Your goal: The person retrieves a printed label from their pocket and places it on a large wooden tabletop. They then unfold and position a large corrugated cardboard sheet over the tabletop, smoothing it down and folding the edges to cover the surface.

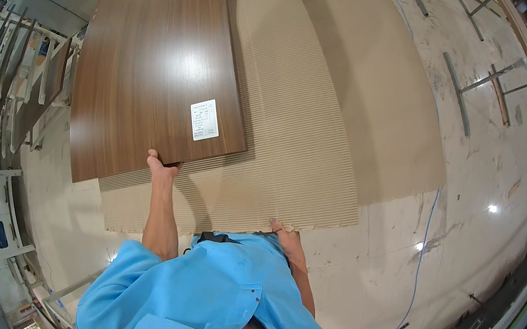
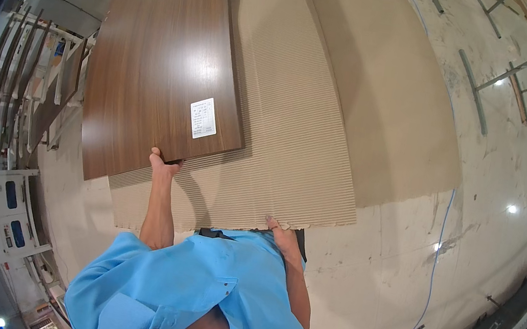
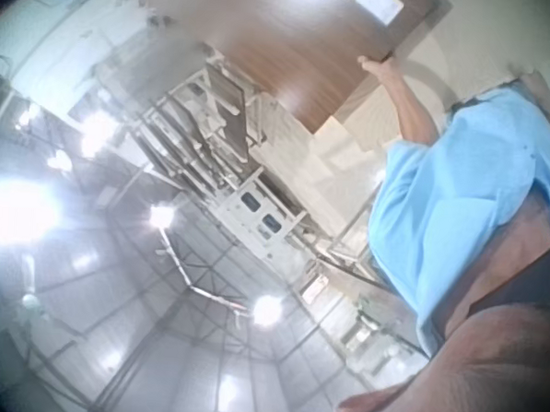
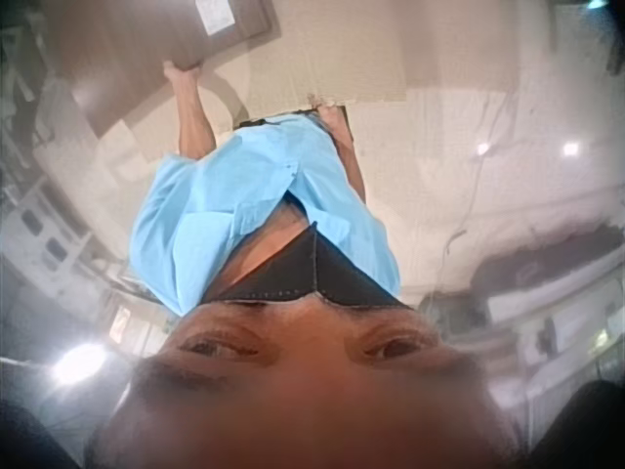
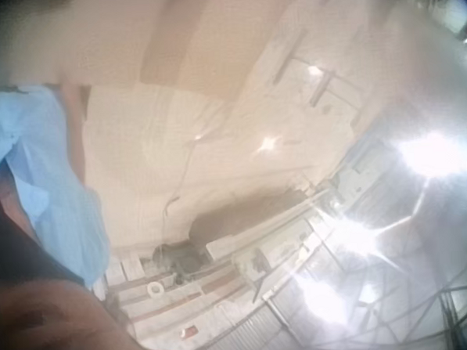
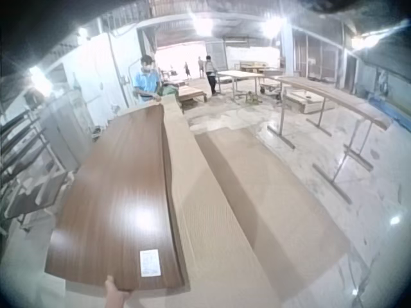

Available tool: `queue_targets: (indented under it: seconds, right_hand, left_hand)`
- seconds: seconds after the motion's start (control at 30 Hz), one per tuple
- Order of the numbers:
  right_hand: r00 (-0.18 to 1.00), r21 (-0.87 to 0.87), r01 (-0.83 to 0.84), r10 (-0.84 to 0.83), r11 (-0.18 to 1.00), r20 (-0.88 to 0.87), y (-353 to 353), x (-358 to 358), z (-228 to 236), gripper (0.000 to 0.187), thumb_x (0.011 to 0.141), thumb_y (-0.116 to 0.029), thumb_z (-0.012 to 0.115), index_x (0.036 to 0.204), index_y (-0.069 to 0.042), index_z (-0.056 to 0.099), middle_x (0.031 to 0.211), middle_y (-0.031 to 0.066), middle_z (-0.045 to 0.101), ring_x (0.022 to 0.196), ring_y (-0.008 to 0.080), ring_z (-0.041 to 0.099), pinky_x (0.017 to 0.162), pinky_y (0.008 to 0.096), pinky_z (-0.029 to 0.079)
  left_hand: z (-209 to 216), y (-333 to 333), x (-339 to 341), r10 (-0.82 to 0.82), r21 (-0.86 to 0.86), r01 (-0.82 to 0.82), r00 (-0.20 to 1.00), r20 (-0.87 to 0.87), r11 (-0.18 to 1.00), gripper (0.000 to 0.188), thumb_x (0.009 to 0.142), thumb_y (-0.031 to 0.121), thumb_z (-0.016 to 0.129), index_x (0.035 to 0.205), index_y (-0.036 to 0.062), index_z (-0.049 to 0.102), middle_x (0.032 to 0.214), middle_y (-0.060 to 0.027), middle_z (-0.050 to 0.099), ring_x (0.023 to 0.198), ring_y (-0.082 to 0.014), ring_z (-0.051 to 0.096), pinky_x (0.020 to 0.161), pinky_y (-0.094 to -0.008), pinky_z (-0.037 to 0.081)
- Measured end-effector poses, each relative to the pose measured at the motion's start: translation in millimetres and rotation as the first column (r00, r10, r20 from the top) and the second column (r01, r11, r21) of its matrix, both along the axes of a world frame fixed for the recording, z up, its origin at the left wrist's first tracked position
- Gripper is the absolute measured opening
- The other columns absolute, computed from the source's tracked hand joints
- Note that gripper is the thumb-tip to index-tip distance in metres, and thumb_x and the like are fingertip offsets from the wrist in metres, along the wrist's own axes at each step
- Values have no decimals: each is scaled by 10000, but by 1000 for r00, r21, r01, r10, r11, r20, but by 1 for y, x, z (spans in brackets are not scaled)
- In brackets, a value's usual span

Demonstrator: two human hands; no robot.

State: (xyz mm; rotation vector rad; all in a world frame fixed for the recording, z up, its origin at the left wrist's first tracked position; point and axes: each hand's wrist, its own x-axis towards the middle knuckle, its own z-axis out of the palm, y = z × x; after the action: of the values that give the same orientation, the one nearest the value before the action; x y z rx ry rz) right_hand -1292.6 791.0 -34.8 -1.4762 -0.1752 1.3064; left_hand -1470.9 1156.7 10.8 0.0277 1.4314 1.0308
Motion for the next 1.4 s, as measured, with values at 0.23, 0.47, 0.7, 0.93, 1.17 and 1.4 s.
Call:
queue_targets:
  seconds: [0.23,0.47,0.7,0.93,1.17,1.4]
  right_hand:
    - [999,-53,44,-42,998,34,3,3,14,471,906,-308,651,1231,26,579,1200,134,615,1107,231,561,952,331,443]
    - [999,-183,8,-16,983,-45,1,1,14,414,911,-305,644,1156,30,633,1110,112,667,1040,212,597,921,329,460]
    - [999,-144,34,-33,989,13,4,-1,11,456,906,-314,645,1206,27,604,1180,138,642,1097,236,574,956,334,438]
    - [998,-316,-59,50,947,-37,6,-1,36,514,899,-341,646,1256,23,576,1271,151,598,1164,265,546,1007,365,409]
    - [947,-90,-166,184,982,263,17,4,38,515,923,-411,585,1222,8,592,1218,174,631,1158,287,573,985,375,427]
    - [880,29,-459,451,888,148,17,20,26,408,948,-377,551,1142,-28,635,970,130,702,984,288,651,864,390,492]
  left_hand:
    - [-13,3,-9,15,3,-15,1000,14,1000,465,961,423,400,1331,146,451,1361,-108,472,1204,-315,478,922,-553,424]
    - [-14,-2,-3,28,35,-26,999,-34,999,564,999,525,332,1362,101,408,1362,-132,460,1190,-310,491,911,-501,454]
    - [-18,-3,-1,39,59,-41,999,30,997,552,1004,515,342,1363,102,409,1354,-129,465,1178,-311,499,927,-508,453]
    - [-32,-7,-8,-3,73,-3,997,81,997,582,995,546,353,1394,124,390,1390,-107,446,1209,-309,476,961,-506,432]
    - [-7,-21,6,-12,66,22,989,-149,998,512,982,474,454,1302,78,506,1287,-114,543,1191,-306,497,938,-479,442]
    - [42,-207,165,-58,168,984,164,-985,-63,445,814,373,687,1016,-22,649,1063,-214,634,1018,-390,579,900,-447,461]
